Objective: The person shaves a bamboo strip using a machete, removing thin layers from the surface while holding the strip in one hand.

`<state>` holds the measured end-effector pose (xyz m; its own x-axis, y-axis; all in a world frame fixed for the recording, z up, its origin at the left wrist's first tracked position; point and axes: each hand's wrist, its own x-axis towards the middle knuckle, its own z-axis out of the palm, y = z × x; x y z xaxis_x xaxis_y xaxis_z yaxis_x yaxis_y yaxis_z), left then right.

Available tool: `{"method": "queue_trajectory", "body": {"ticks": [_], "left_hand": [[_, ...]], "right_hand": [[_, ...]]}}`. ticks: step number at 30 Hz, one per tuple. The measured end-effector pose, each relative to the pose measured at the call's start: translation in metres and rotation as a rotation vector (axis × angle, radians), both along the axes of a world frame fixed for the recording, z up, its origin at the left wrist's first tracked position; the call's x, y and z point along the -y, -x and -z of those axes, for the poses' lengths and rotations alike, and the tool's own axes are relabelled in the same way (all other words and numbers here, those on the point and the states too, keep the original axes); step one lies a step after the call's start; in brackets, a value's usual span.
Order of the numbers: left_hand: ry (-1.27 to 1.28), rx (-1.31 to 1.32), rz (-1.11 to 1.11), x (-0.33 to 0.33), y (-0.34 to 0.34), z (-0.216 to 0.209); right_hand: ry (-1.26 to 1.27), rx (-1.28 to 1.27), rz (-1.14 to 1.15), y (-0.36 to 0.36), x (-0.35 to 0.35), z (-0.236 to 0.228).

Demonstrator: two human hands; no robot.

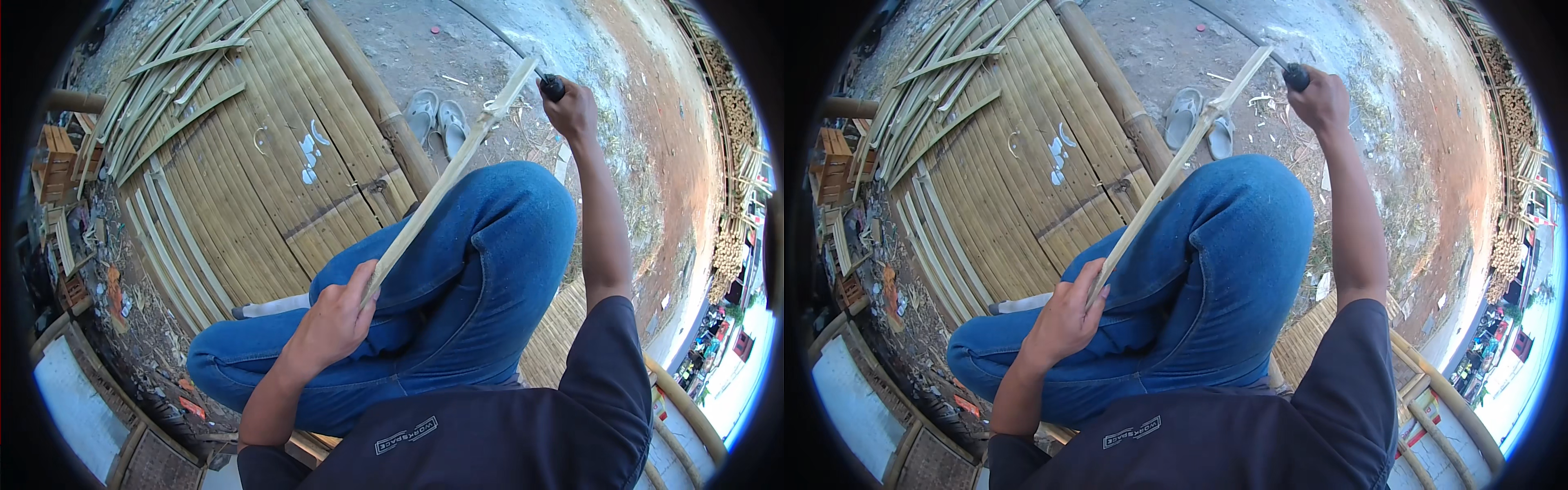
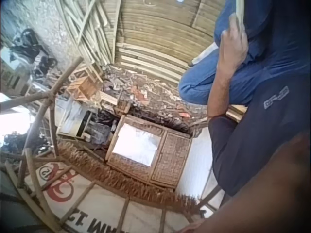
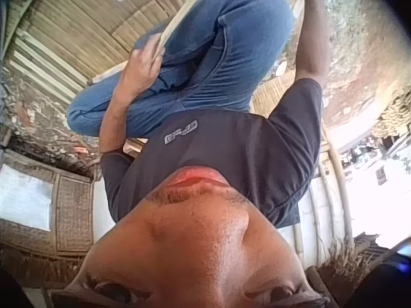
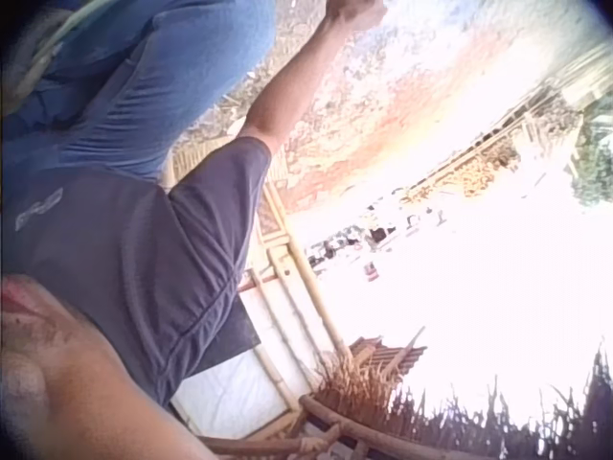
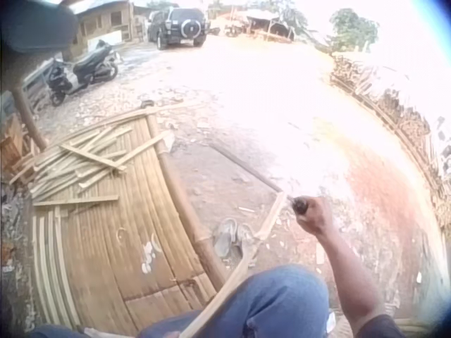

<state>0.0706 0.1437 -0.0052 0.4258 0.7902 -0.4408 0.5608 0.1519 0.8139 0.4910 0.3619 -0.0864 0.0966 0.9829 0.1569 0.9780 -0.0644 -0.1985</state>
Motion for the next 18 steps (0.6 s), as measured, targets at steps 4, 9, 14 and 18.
{"method": "queue_trajectory", "body": {"ticks": [4, 9, 14, 18], "left_hand": [[-0.036, 0.020, -0.037, -0.010, -0.003, -0.005], [-0.118, -0.159, -0.017, -0.011, 0.002, 0.010], [-0.214, -0.287, 0.024, -0.013, -0.002, 0.005], [-0.220, -0.294, 0.017, -0.008, -0.001, 0.012]], "right_hand": [[-0.067, -0.006, 0.114, -0.018, 0.013, 0.003], [-0.070, -0.282, 0.089, 0.012, 0.040, -0.023], [0.065, -0.190, -0.158, 0.064, 0.044, -0.048], [0.106, -0.089, -0.270, 0.078, 0.040, -0.047]]}}
